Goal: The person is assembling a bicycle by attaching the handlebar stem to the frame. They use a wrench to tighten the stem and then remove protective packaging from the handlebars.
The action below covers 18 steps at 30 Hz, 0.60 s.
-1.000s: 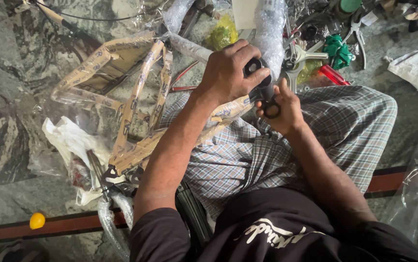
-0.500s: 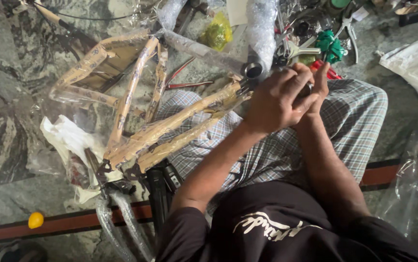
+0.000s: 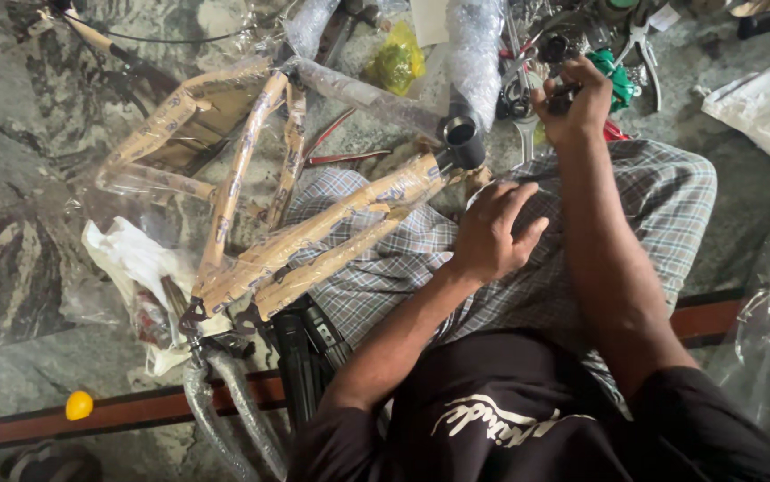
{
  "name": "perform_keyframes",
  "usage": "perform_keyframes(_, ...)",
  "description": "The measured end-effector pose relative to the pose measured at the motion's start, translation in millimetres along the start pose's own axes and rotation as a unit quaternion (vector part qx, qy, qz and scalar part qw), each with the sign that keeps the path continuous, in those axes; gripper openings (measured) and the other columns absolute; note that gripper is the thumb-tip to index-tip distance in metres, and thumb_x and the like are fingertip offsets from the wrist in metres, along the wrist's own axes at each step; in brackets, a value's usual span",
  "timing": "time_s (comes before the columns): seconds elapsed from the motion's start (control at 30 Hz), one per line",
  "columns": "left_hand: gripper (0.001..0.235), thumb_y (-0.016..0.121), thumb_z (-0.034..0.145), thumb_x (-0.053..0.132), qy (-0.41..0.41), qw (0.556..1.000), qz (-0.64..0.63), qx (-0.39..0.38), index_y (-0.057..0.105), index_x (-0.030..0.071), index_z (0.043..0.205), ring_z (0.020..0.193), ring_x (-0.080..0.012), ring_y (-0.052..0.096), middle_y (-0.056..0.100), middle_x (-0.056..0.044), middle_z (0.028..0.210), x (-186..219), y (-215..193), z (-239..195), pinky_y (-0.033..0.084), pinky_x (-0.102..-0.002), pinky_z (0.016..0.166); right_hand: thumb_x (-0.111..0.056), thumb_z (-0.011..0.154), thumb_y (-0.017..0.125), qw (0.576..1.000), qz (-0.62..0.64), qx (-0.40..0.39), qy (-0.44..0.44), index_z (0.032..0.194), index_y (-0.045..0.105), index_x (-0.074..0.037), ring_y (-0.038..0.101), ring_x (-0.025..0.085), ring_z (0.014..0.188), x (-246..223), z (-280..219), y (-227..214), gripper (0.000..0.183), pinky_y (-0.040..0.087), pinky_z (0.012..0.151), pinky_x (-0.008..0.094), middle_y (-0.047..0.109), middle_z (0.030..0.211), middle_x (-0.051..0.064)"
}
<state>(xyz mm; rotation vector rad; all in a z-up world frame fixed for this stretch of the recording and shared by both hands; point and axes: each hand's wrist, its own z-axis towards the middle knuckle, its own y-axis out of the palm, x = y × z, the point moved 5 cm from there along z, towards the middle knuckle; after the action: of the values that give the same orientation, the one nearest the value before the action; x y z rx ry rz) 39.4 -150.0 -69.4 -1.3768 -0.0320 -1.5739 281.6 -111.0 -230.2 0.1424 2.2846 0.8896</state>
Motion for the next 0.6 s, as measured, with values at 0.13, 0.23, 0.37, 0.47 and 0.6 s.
perform_keyframes(0.13, 0.044, 0.077, 0.089, 0.024, -0.022, 1.0, 0.015, 0.008, 0.062, 0.005, 0.127, 0.108, -0.0355, 0.066, 0.066, -0.014, 0.115, -32.4, 6.7, -15.5, 0.056, -0.045, 0.095, -0.002, 0.084, 0.065, 0.999, -0.032, 0.004, -0.024, 0.094, 0.054, -0.014, 0.055, 0.017, 0.07, 10.3, 22.9, -2.8, 0.019, 0.064, 0.068, 0.045, 0.048, 0.086, 0.002)
perform_keyframes(0.23, 0.038, 0.078, 0.085, 0.024, -0.132, 0.991, 0.011, 0.026, 0.068, 0.003, 0.116, 0.095, -0.029, 0.069, 0.069, -0.013, 0.103, -85.9, 20.3, -27.0, 0.056, -0.04, 0.084, 0.001, 0.08, 0.067, 0.978, -0.154, 0.065, -0.121, 0.113, 0.064, -0.011, 0.062, 0.016, 0.074, 9.9, 23.2, -20.4, 0.035, 0.057, 0.06, 0.035, 0.06, 0.094, 0.004)
perform_keyframes(0.37, 0.029, 0.073, 0.094, 0.028, -0.318, 0.932, -0.161, 0.07, 0.069, 0.002, 0.106, 0.078, -0.0156, 0.069, 0.072, -0.005, 0.087, -157.0, 49.5, -38.7, 0.055, -0.031, 0.075, 0.002, 0.085, 0.069, 0.974, -0.174, 0.058, -0.132, 0.122, 0.061, -0.008, 0.067, 0.015, 0.083, 13.9, 24.1, -24.8, 0.039, 0.059, 0.062, 0.033, 0.062, 0.104, 0.003)
perform_keyframes(0.47, 0.027, 0.073, 0.099, 0.027, -0.291, 0.936, -0.181, 0.077, 0.071, 0.0, 0.099, 0.077, -0.0134, 0.067, 0.07, -0.003, 0.085, -170.1, 59.6, -39.6, 0.053, -0.03, 0.075, 0.003, 0.086, 0.068, 0.975, -0.168, 0.036, -0.143, 0.122, 0.062, -0.006, 0.061, 0.016, 0.078, 9.9, 24.8, -26.8, 0.038, 0.049, 0.057, 0.029, 0.061, 0.101, 0.006)
perform_keyframes(0.6, 0.027, 0.075, 0.091, 0.024, -0.307, 0.932, -0.167, 0.1, 0.071, 0.0, 0.103, 0.074, -0.0151, 0.069, 0.072, -0.003, 0.08, -159.3, 58.1, -44.6, 0.054, -0.033, 0.073, 0.004, 0.085, 0.069, 0.97, -0.183, 0.035, -0.158, 0.12, 0.064, -0.005, 0.062, 0.016, 0.079, 11.5, 29.0, -33.3, 0.036, 0.051, 0.059, 0.029, 0.061, 0.101, 0.007)
